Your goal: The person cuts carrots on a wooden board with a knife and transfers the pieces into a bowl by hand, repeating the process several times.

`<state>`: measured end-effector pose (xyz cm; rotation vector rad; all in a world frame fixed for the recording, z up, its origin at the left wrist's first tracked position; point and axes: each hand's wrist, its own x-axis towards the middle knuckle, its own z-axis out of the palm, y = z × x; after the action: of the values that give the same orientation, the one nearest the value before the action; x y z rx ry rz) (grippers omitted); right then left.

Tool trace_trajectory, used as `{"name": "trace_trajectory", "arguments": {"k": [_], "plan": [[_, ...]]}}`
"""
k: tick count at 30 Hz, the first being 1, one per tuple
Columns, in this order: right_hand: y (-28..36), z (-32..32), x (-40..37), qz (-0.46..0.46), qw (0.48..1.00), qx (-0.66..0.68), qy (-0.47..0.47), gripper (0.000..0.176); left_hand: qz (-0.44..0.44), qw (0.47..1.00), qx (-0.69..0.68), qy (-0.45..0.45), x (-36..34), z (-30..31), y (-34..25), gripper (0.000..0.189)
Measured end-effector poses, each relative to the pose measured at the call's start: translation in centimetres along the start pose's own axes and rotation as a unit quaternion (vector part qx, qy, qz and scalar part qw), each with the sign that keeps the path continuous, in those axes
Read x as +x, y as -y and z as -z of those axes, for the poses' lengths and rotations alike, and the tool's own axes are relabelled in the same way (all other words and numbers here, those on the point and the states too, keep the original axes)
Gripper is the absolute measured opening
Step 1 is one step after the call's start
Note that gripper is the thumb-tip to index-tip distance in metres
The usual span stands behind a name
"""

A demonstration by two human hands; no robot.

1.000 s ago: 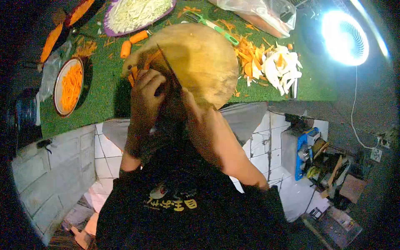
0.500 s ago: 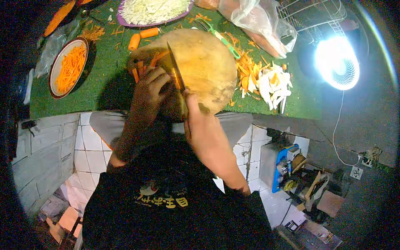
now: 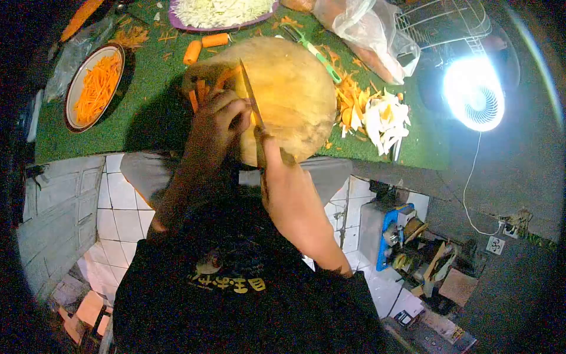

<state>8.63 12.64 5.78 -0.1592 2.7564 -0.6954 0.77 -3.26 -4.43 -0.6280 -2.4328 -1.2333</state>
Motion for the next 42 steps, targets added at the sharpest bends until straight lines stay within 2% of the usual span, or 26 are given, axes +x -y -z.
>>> {"name": "trace_trajectory", "arguments": {"k": [3, 5, 8, 11, 13, 14, 17, 19, 22, 25, 32, 34, 42], "plan": [[0.2, -0.4, -0.2, -0.015, 1.000, -0.013, 0.008, 0.048, 0.011, 1.000, -0.019, 0.018, 0.0, -0.2, 0.4, 0.012], [0.4, -0.5, -0.3, -0.010, 0.999, -0.031, 0.006, 0.050, -0.049, 0.999, 0.016, 0.001, -0.2, -0.7, 1.1, 0.012], [1.0, -0.4, -0.1, -0.051, 0.997, -0.038, 0.041, 0.053, -0.012, 1.000, -0.004, -0.007, -0.1, -0.4, 0.5, 0.012], [0.6, -0.8, 0.5, -0.029, 0.999, -0.011, 0.029, 0.053, 0.001, 1.000, -0.025, 0.010, 0.2, 0.3, 0.0, 0.012], [0.0, -1.7, 1.3, 0.031, 0.999, -0.001, -0.028, 0.051, -0.003, 1.000, -0.030, 0.004, 0.4, 0.2, 0.2, 0.011], [0.0, -2.0, 1.3, 0.027, 0.999, 0.003, -0.023, 0.051, -0.010, 0.999, -0.031, 0.001, 0.1, 0.2, 0.2, 0.011], [0.7, -1.5, 1.5, 0.053, 0.996, -0.052, -0.046, 0.053, -0.010, 0.999, -0.050, 0.011, 0.2, 0.5, 0.2, 0.010], [1.3, -0.3, 1.5, -0.031, 0.999, -0.014, 0.013, 0.054, -0.015, 0.999, -0.041, 0.006, 0.3, 0.5, 0.1, 0.011], [1.5, -0.1, 1.1, -0.060, 0.998, -0.012, -0.013, 0.054, -0.016, 0.999, -0.030, -0.006, 0.3, 0.3, 0.2, 0.012], [1.2, -0.5, 0.6, -0.032, 0.999, 0.024, -0.028, 0.054, -0.011, 1.000, -0.013, -0.005, 0.3, 0.2, 0.2, 0.011], [1.3, -0.9, 0.6, -0.041, 0.999, 0.016, -0.026, 0.050, -0.001, 1.000, -0.013, -0.003, 0.2, -0.3, 0.6, 0.010], [1.0, -1.2, 0.6, -0.008, 0.998, 0.025, -0.050, 0.048, -0.006, 1.000, -0.014, -0.002, 0.3, -0.1, 0.5, 0.010], [1.4, -1.3, 0.7, -0.020, 0.999, 0.014, -0.045, 0.047, -0.011, 1.000, -0.020, -0.004, 0.2, -0.3, 0.6, 0.010]]}}
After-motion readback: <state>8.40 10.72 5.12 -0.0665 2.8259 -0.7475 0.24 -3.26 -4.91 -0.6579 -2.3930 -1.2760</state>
